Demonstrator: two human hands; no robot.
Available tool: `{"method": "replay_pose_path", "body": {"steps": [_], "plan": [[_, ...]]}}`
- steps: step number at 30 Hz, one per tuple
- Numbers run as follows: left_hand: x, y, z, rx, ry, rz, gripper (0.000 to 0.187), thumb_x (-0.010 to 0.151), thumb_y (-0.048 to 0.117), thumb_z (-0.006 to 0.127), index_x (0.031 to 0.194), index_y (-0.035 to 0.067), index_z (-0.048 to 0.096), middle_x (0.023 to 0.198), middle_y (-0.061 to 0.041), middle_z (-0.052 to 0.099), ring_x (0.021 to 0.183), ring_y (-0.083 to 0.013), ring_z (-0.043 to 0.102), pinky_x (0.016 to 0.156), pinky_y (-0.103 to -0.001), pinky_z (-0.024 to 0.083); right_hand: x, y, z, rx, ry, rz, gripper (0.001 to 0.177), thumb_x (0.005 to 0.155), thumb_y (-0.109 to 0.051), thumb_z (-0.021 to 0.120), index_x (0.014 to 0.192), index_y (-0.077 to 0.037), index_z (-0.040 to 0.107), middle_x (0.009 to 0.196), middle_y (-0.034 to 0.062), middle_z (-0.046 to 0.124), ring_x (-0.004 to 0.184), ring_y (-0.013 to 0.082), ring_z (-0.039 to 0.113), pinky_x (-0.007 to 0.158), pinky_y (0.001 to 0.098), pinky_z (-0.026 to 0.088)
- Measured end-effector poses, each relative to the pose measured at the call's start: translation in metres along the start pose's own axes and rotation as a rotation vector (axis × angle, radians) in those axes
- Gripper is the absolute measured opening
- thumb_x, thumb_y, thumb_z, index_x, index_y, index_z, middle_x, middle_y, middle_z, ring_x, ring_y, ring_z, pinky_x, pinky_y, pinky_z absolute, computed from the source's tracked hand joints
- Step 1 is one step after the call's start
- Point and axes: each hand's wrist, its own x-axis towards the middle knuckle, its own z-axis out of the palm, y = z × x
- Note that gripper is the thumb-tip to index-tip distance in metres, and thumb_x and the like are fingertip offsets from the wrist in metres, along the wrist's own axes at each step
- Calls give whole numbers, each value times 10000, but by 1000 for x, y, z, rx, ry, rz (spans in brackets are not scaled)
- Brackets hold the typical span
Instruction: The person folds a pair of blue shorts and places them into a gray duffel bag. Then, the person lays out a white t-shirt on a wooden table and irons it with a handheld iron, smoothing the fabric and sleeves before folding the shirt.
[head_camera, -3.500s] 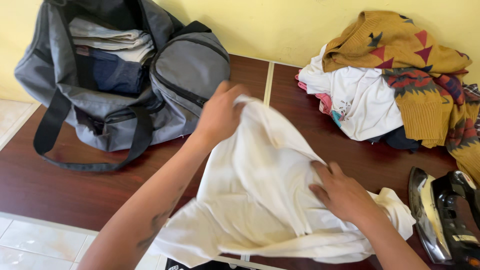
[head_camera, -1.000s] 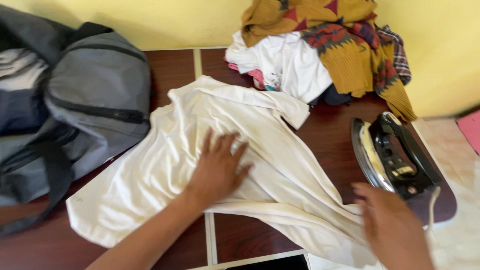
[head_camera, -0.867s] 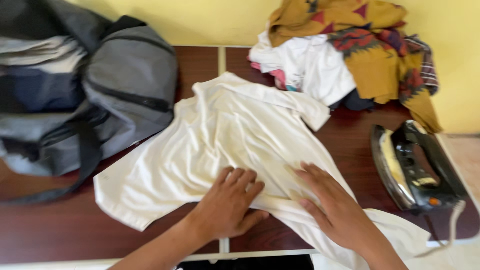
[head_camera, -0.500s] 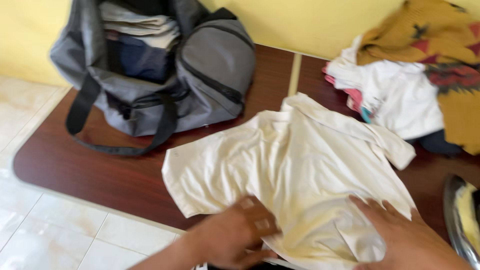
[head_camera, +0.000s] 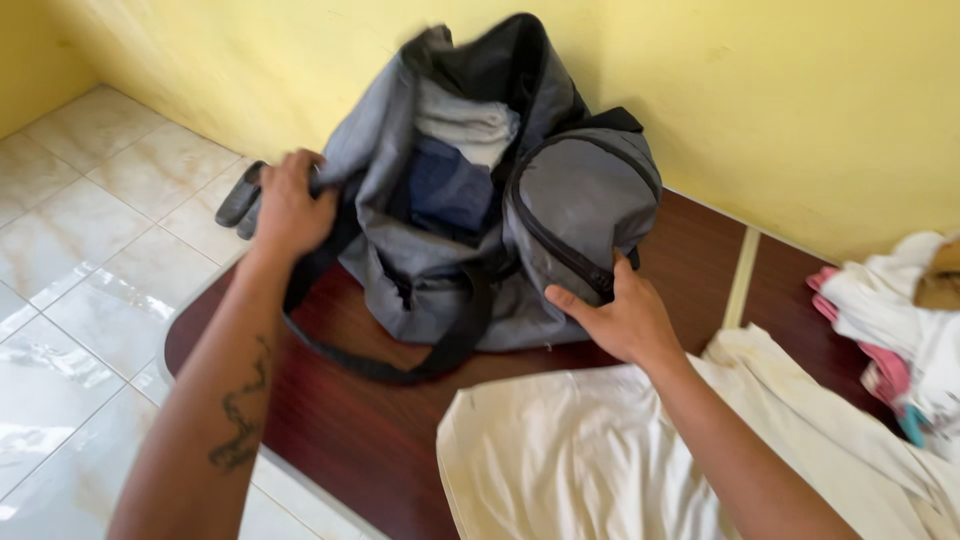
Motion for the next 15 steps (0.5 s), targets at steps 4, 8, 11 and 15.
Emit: {"method": "replay_pose_path", "body": {"steps": [4, 8, 11, 15], "plan": [[-51, 10, -25, 29, -23, -48, 211, 875, 109, 617, 1064, 15, 605, 980, -229, 654, 1019, -433, 576, 892, -545, 442, 32, -7, 3, 34, -25, -138, 948, 703, -544, 817, 1455, -54, 510, 1280, 205, 696, 1192, 386, 646, 1031, 442, 482], [-104, 42, -93, 35, 20, -205, 133, 904, 124, 625, 924, -7, 608, 789, -257, 618, 776, -483, 591, 704, -547, 441, 91, -14, 7, 229, -104, -300, 825, 668, -318, 862, 1399, -72, 571, 1215, 155, 742, 1140, 306, 704, 1007, 414, 510], [-135, 74, -120, -2, 76, -366, 136, 897, 124, 651, 861, -1, 610, 680, -230, 579, 652, -450, 579, 601, -490, 434, 139, -29, 29, 256, -40, -371, 788, 694, -304, 858, 1387, -66, 567, 1187, 167, 728, 1103, 310, 707, 965, 413, 532], [-142, 99, -118, -126, 39, -512, 277, 894, 187, 700, 762, 2, 540, 552, -189, 525, 469, -384, 527, 497, -437, 403, 178, -52, 67, 5, 394, -415, 622, 771, -378, 935, 1216, -48, 654, 1129, 195, 718, 1059, 402, 653, 859, 471, 518]]}}
